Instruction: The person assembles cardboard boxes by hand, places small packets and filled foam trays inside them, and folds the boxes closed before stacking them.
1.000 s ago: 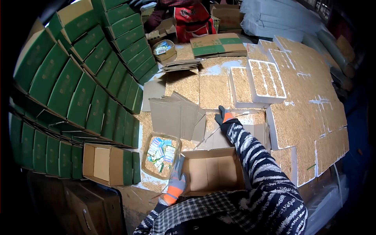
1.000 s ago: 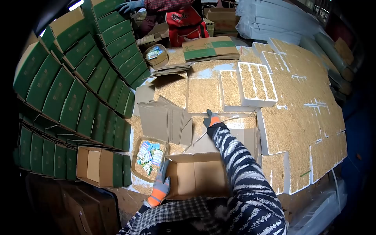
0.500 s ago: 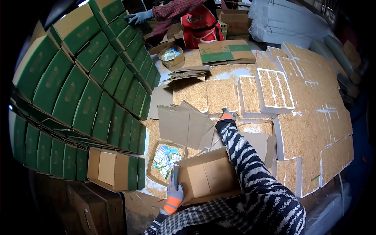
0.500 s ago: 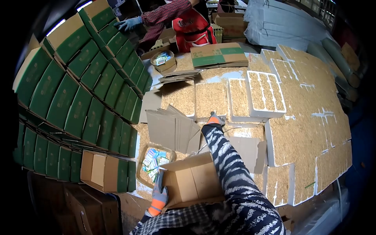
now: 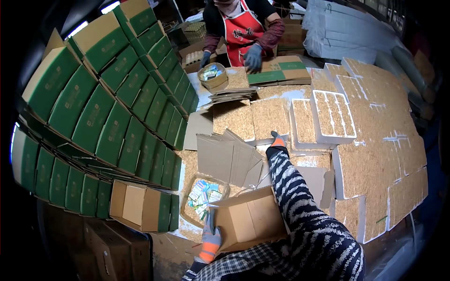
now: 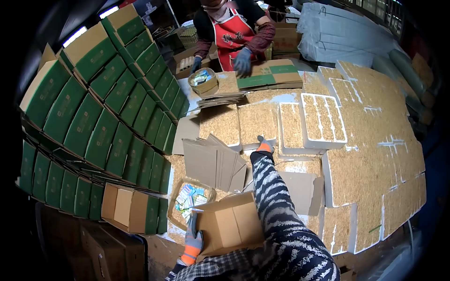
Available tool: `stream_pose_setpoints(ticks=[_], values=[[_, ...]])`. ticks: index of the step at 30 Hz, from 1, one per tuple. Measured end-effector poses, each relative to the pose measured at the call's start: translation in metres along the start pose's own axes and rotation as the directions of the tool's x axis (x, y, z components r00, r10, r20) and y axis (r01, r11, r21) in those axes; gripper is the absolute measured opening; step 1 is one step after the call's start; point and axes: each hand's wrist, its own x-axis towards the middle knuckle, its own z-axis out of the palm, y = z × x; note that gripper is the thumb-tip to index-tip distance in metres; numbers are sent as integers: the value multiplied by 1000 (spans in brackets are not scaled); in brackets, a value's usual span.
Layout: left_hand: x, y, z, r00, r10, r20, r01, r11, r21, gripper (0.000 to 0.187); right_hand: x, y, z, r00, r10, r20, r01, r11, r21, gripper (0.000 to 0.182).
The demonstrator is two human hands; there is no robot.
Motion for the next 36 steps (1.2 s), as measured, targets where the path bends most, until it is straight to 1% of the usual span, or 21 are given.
stream_pose_setpoints(ticks=[1,2,4,5,7,9,10,12,14,16,17,20,22,25,26,29,31,32,33,35,36], values=[[-1,0,0,1000,10,-8,-10,1000,3,67,14,6,15,1000,-1,4,1,1000,-1,57],[1,5,-1,1000,8,-12,-7,1000,4,67,50,22,50,864,502,42,-463,758,459,61],[4,21,-5,999,16,40,-16,1000,-10,66,59,-9,44,346,937,53,-784,258,564,111],[3,20,-4,999,9,38,-9,1000,-7,66,46,-19,26,347,936,57,-789,258,558,111],[5,15,-1,999,26,38,-25,999,-30,66,27,-37,-5,582,791,189,-506,170,846,108],[4,12,0,999,37,29,-36,999,-17,66,20,-49,-10,606,775,181,-384,86,919,104],[4,10,0,999,47,24,-47,999,-10,67,29,-44,3,721,693,17,-148,129,981,103],[7,19,-5,998,42,45,-42,999,-3,67,17,-63,-11,739,649,-179,207,33,978,101],[9,23,-6,997,42,72,-41,999,-3,67,42,-37,16,758,636,-147,211,-26,977,99],[13,22,-4,995,54,80,-49,997,-61,67,6,-83,-46,673,729,-128,-33,203,979,94],[13,21,-3,995,58,78,-52,996,-67,67,-5,-97,-58,675,726,-135,-27,207,978,94],[19,13,-2,991,57,119,-58,998,7,68,-25,-105,-76,573,795,-199,139,144,980,51],[23,8,-1,986,66,156,-67,998,0,71,-35,-87,-90,820,535,202,-20,-325,945,34],[28,24,-6,970,107,219,-98,994,-52,74,-54,-69,-114,815,539,215,-122,-202,972,26],[29,31,-5,971,36,238,-25,998,-51,75,-65,-56,-131,894,304,328,-245,-281,928,26],[36,6,17,967,0,255,19,997,-73,76,-113,-49,-202,902,255,348,-307,-187,933,18],[43,-6,32,956,213,200,-186,972,-142,76,-156,-20,-242,993,-24,114,-107,196,975,21],[36,25,20,962,1,274,41,988,-147,74,-178,-3,-264,982,-185,31,38,355,934,31],[43,11,34,963,124,241,-93,986,-139,75,-198,8,-291,930,-364,41,160,505,848,48],[53,-2,55,953,277,126,-258,955,-146,67,-236,2,-345,941,-207,267,-176,374,911,39],[59,1,59,939,339,51,-305,895,-325,58,-254,0,-371,921,-121,371,-322,301,897,36]])
